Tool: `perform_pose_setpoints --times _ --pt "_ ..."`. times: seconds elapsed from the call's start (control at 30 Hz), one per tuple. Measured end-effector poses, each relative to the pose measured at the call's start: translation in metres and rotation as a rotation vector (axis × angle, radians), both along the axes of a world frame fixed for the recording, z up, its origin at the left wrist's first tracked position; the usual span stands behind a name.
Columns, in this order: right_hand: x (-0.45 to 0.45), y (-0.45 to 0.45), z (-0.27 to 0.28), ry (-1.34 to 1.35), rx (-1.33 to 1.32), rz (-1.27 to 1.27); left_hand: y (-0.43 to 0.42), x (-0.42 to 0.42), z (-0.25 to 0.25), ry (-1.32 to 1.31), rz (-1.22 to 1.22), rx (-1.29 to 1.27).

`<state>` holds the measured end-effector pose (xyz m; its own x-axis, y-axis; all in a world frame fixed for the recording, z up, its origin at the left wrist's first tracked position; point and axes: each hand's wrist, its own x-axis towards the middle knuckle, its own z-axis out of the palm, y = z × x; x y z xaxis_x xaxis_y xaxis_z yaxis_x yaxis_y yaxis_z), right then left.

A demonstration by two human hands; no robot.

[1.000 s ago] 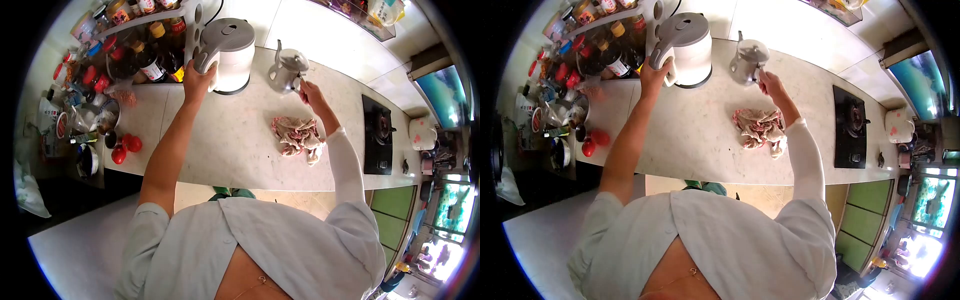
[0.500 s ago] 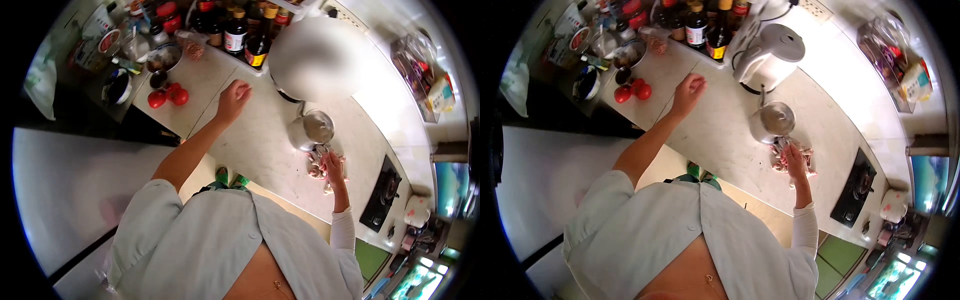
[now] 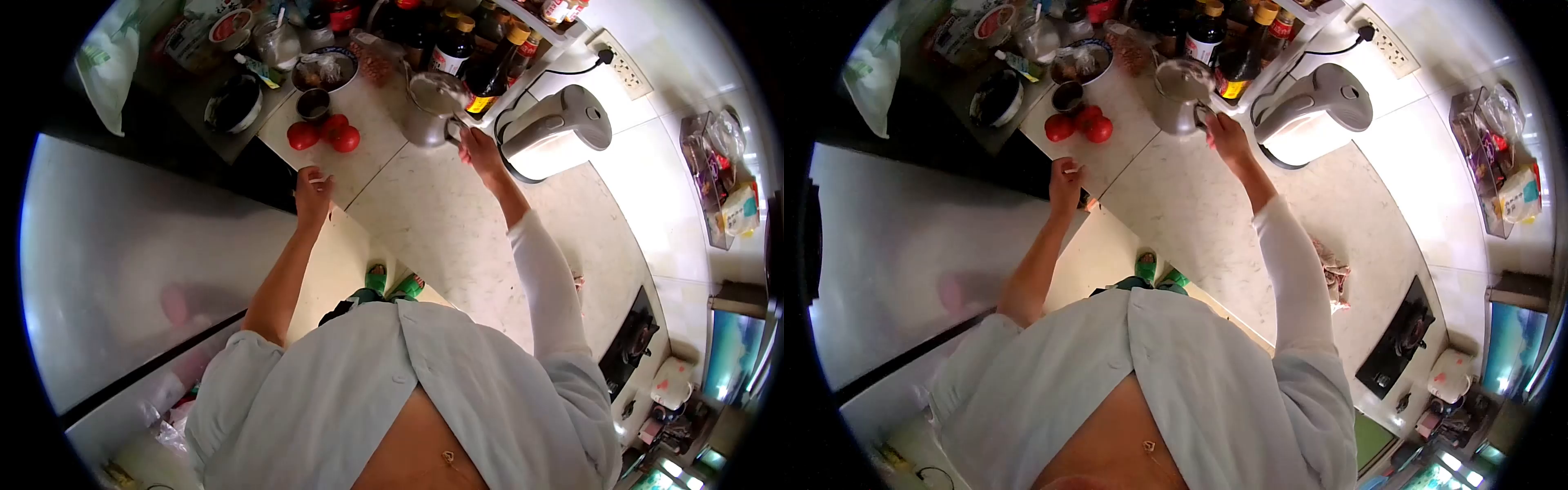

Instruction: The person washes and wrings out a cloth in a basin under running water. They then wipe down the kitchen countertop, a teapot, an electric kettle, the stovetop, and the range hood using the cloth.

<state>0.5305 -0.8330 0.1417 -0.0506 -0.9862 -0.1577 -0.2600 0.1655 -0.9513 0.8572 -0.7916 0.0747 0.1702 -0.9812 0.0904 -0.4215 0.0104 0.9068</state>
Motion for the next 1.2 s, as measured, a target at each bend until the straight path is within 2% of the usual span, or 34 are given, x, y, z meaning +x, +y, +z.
perform_pose_setpoints --times 0.07,0.13,0.17,0.2,0.23,0.27,0.3,0.37,0.43,0.47,0.5,0.53,0.57,0.6,0.63,0.7,0.73,0.77,0.83,0.87,0.93,0.97,1.03,1.1,1.13,1.17,1.2 --pt "0.005 -0.021 -0.007 -0.141 0.001 0.021 -0.002 0.005 -0.013 0.109 0.015 0.029" --pt "0.004 -0.039 -0.024 -0.534 -0.010 0.143 0.000 0.010 -0.019 0.089 -0.026 0.021" --pt "0.007 -0.031 -0.025 -0.295 -0.133 -0.042 0.000 0.002 -0.024 0.068 -0.070 0.011" --pt "0.012 -0.035 -0.044 -0.400 -0.201 -0.006 0.003 0.008 -0.025 0.001 -0.081 0.031" --pt "0.028 -0.021 -0.019 -0.098 -0.055 0.011 0.009 0.015 -0.026 -0.068 -0.093 0.047" --pt "0.016 0.010 -0.015 0.041 -0.229 -0.137 -0.001 0.000 -0.038 -0.011 -0.230 0.092" --pt "0.028 0.025 -0.010 0.171 -0.401 -0.157 0.007 0.010 -0.043 0.032 -0.245 0.133" --pt "0.012 0.086 0.013 0.518 -0.529 -0.177 0.020 0.000 -0.028 -0.023 -0.357 0.207" --pt "-0.030 0.134 0.004 0.832 -0.576 -0.294 0.040 0.007 -0.023 0.003 -0.413 0.199" --pt "-0.061 0.179 0.007 0.909 -0.404 -0.524 0.043 -0.002 -0.024 0.026 -0.480 0.185" --pt "-0.101 0.203 -0.024 0.804 -0.256 -0.741 0.042 -0.010 -0.019 0.028 -0.500 0.192" --pt "-0.138 0.240 -0.026 1.140 0.001 -0.802 0.047 -0.017 -0.008 -0.049 -0.562 0.179" --pt "-0.159 0.267 -0.033 1.108 0.214 -0.903 0.049 -0.023 -0.004 -0.128 -0.625 0.166" --pt "-0.162 0.280 -0.027 1.061 0.422 -1.004 0.048 -0.032 -0.005 -0.102 -0.674 0.142" --pt "-0.159 0.289 -0.027 1.053 0.433 -1.025 0.048 -0.042 -0.004 -0.108 -0.696 0.139" --pt "-0.145 0.295 -0.030 1.066 0.740 -0.686 0.046 -0.067 -0.004 -0.128 -0.833 0.077" --pt "-0.138 0.295 -0.046 1.054 0.597 -0.824 0.047 -0.083 0.006 -0.106 -0.869 0.068" --pt "-0.139 0.296 -0.058 1.043 0.608 -0.844 0.051 -0.096 0.012 -0.112 -0.893 0.065" --pt "-0.151 0.291 -0.068 1.050 0.285 -0.894 0.059 -0.124 0.023 -0.026 -0.945 0.044" --pt "-0.151 0.291 -0.069 1.044 0.285 -0.912 0.064 -0.134 0.033 0.001 -0.956 0.058" --pt "-0.152 0.282 -0.059 0.787 0.097 -1.010 0.072 -0.148 0.039 -0.036 -0.939 0.091" --pt "-0.150 0.279 -0.050 0.782 0.092 -1.014 0.074 -0.154 0.042 -0.070 -0.911 0.129" --pt "-0.131 0.277 -0.021 0.881 -0.073 -0.901 0.079 -0.159 0.034 -0.065 -0.910 0.121" --pt "-0.109 0.262 -0.019 0.752 -0.166 -0.557 0.084 -0.163 0.025 -0.062 -0.921 0.115" --pt "-0.091 0.247 -0.032 0.843 -0.013 -0.360 0.089 -0.167 0.021 -0.075 -0.933 0.112" --pt "-0.060 0.247 -0.032 0.905 -0.202 -0.314 0.093 -0.173 0.018 -0.089 -0.945 0.109" --pt "-0.038 0.252 -0.018 0.958 0.004 -0.085 0.097 -0.180 0.016 -0.093 -0.940 0.110"
